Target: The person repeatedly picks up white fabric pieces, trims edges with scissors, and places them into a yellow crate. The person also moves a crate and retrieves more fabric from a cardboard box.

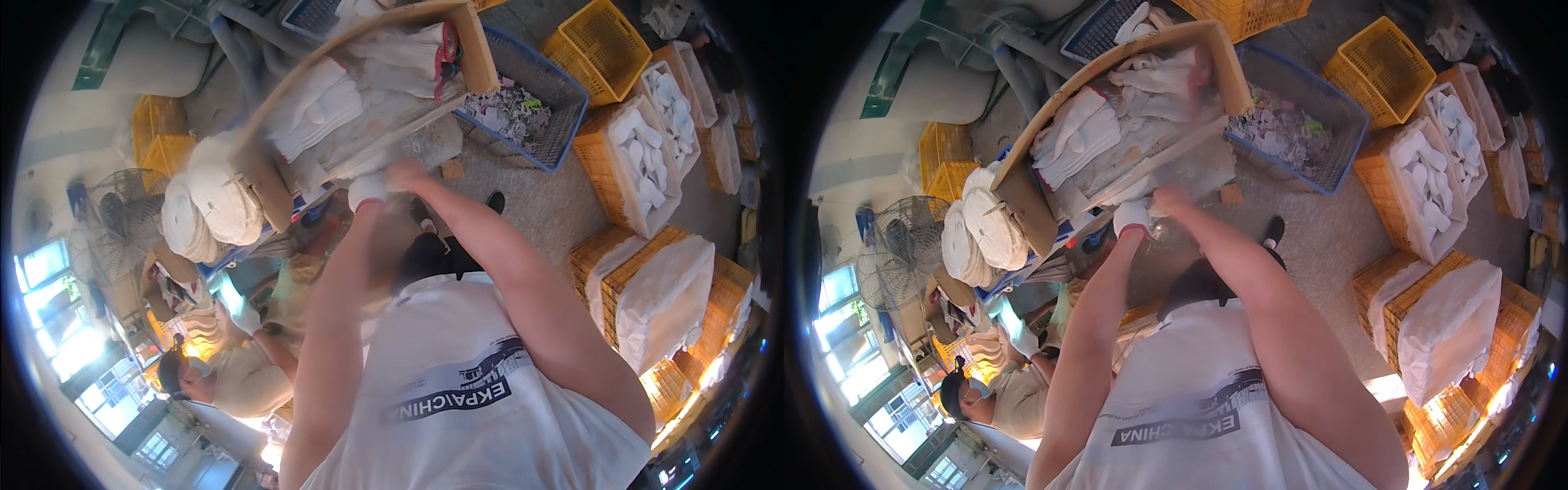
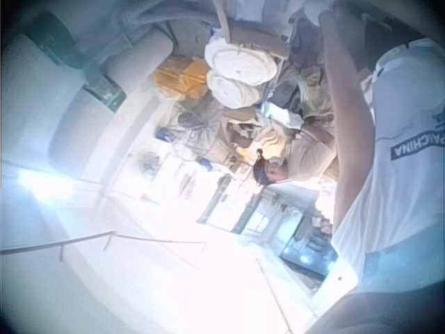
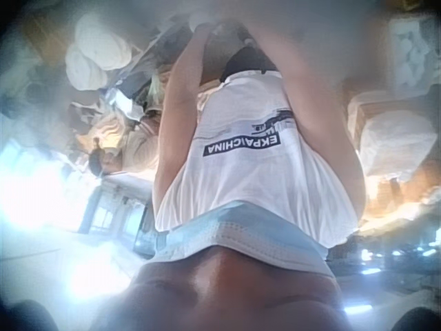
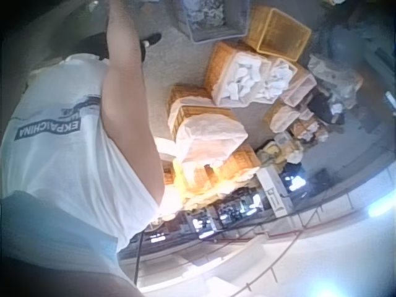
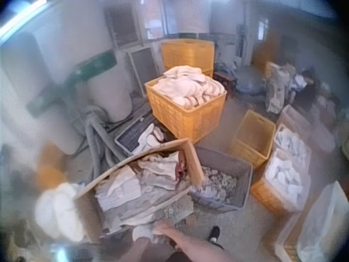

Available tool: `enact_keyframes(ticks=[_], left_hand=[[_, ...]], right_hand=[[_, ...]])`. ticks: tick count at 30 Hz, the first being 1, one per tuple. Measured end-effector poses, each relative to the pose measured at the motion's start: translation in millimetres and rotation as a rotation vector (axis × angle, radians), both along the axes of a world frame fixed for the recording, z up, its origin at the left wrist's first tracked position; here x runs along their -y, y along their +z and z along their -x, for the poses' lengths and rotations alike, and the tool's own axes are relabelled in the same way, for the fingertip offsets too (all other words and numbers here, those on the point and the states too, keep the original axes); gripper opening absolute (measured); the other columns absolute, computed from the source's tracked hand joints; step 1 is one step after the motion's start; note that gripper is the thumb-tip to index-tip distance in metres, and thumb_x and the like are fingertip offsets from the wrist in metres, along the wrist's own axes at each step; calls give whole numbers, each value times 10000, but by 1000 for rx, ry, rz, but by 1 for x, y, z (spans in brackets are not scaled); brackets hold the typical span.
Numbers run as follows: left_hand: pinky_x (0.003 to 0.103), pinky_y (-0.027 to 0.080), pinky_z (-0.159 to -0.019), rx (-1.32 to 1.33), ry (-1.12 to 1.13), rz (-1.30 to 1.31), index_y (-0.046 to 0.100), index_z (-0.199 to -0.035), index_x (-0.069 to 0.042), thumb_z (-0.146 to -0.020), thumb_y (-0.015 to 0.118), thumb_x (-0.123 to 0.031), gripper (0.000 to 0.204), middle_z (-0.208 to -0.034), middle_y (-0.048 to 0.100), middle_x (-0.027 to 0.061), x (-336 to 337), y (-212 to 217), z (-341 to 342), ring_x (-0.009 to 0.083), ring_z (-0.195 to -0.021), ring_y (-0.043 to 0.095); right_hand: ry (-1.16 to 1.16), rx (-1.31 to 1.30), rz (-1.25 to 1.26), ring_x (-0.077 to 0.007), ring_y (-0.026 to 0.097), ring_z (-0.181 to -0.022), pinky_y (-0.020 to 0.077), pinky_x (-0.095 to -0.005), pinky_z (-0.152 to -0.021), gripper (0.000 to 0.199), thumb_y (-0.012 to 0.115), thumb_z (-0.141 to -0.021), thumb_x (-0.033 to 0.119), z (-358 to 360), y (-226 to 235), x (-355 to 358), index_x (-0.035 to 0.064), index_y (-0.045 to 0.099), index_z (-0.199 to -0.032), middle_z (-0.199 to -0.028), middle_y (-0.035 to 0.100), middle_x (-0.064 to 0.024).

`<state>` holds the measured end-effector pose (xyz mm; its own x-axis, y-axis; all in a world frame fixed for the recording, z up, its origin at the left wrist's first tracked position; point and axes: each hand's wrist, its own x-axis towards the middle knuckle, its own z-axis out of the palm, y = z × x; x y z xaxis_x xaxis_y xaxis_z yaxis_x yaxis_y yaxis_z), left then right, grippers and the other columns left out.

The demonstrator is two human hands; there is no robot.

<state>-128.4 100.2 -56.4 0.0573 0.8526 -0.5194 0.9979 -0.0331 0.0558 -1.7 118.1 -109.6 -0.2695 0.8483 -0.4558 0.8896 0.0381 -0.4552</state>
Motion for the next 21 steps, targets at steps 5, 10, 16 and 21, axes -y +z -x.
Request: enact_keyframes(ticks=[5,10,16,21], left_hand=[[448,538,-780,189,254,-172,709,-1006,-158,-891,520,-298,261,-1008,696,138,9,5,-32,335,-933,668],[456,532,-773,377,431,-183,695,-1002,-124,-896,517,-313,281,-1012,687,166,12,34,-47,341,-925,666],[419,503,-860,298,246,-57,644,-1101,-101,-832,594,-410,413,-1110,645,176,50,55,-30,333,-1020,632],[435,515,-831,214,89,129,694,-1051,-61,-851,558,-451,459,-1081,666,195,43,27,24,354,-994,650]], right_hand=[[41,73,-36,-332,665,-980,534,-431,-843,302,559,-819,269,-19,9,-13,70,735,-963,-1059,683,-162],[-6,59,126,-333,651,-1004,520,-448,-864,309,569,-795,237,-22,56,-24,51,731,-982,-1127,660,-170],[-56,-46,-252,-381,626,-1011,504,-479,-855,341,553,-822,291,-36,82,31,29,721,-961,-1062,658,-217],[76,29,-54,-364,640,-925,511,-484,-786,291,486,-868,211,3,24,41,37,714,-914,-996,669,-202]])
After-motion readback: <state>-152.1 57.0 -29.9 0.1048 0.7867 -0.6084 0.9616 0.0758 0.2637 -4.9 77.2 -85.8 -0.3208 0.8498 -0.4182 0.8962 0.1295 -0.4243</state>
